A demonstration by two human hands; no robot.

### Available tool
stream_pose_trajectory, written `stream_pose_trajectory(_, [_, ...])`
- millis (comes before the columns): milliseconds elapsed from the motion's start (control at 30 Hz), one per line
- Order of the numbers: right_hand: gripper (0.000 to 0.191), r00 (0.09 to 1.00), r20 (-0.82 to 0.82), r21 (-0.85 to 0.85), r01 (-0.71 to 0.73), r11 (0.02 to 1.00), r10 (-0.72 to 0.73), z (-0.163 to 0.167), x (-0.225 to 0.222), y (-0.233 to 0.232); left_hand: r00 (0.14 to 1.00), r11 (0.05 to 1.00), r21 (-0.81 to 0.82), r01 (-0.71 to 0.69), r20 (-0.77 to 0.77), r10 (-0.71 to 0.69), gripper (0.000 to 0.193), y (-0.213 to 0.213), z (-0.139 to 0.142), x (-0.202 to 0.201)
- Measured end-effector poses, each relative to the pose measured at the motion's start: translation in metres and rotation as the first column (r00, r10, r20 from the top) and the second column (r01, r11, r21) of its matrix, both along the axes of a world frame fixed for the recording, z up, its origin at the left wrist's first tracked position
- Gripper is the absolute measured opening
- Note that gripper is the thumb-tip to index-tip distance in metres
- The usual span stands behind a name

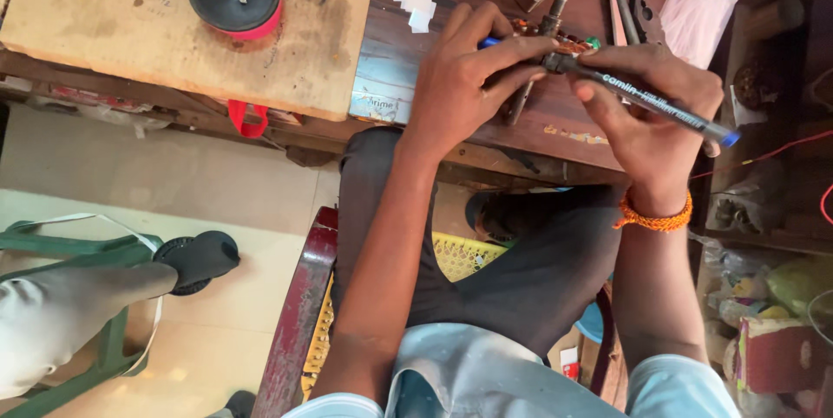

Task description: The person sits at a workbench fitting components onto an electric motor armature, pressing and aligning parts by hand and turning the armature to work on different sides. Near the end they pick up a green-handled screwdriver and drive screws into the armature assembly.

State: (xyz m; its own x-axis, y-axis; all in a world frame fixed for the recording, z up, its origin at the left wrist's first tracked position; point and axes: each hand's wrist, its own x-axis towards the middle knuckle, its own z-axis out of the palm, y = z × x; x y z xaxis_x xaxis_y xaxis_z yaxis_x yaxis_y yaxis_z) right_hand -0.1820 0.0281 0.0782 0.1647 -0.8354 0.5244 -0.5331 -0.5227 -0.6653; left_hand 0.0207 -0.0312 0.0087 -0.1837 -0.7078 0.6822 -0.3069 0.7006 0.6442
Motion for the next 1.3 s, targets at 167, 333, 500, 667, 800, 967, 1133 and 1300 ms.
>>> stream_pose_trajectory(167, [0.014,0.994,-0.085,0.001,0.064,0.998,-0.064,0.000,-0.002,-0.009,0.999,1.000,0.018,0.002,-0.051,-0.001,0.038,0.003,-0.003,-0.005])
stream_pose_trajectory(333, [0.011,0.993,-0.117,-0.006,-0.008,1.000,0.008,-0.002,-0.007,-0.012,0.996,0.999,0.044,0.004,-0.084,0.000,0.032,-0.001,-0.011,-0.012])
stream_pose_trajectory(500, [0.009,0.986,-0.162,-0.035,-0.042,0.999,0.036,-0.002,-0.010,-0.014,0.992,0.996,0.081,0.043,-0.118,-0.033,0.032,0.000,-0.009,-0.015])
stream_pose_trajectory(667, [0.011,0.985,-0.167,-0.046,-0.056,0.997,0.048,-0.002,-0.011,-0.017,0.990,0.994,0.093,0.055,-0.131,-0.042,0.033,0.001,-0.008,-0.015])
stream_pose_trajectory(800, [0.013,0.988,-0.142,-0.045,-0.068,0.997,0.061,-0.003,-0.010,-0.017,0.989,0.992,0.111,0.057,-0.145,-0.041,0.033,0.003,-0.007,-0.015])
stream_pose_trajectory(967, [0.011,0.985,-0.168,-0.020,-0.056,0.998,0.052,-0.001,-0.010,-0.015,0.988,0.995,0.093,0.046,-0.154,-0.031,0.033,0.004,-0.005,-0.017])
stream_pose_trajectory(1133, [0.011,0.993,-0.094,-0.003,-0.069,0.998,0.069,-0.002,-0.011,-0.016,0.986,0.992,0.116,0.054,-0.166,-0.035,0.033,0.004,-0.006,-0.017])
stream_pose_trajectory(1300, [0.010,0.985,-0.160,-0.037,-0.076,0.996,0.069,-0.004,-0.014,-0.017,0.984,0.991,0.117,0.071,-0.172,-0.050,0.033,0.002,-0.007,-0.016])
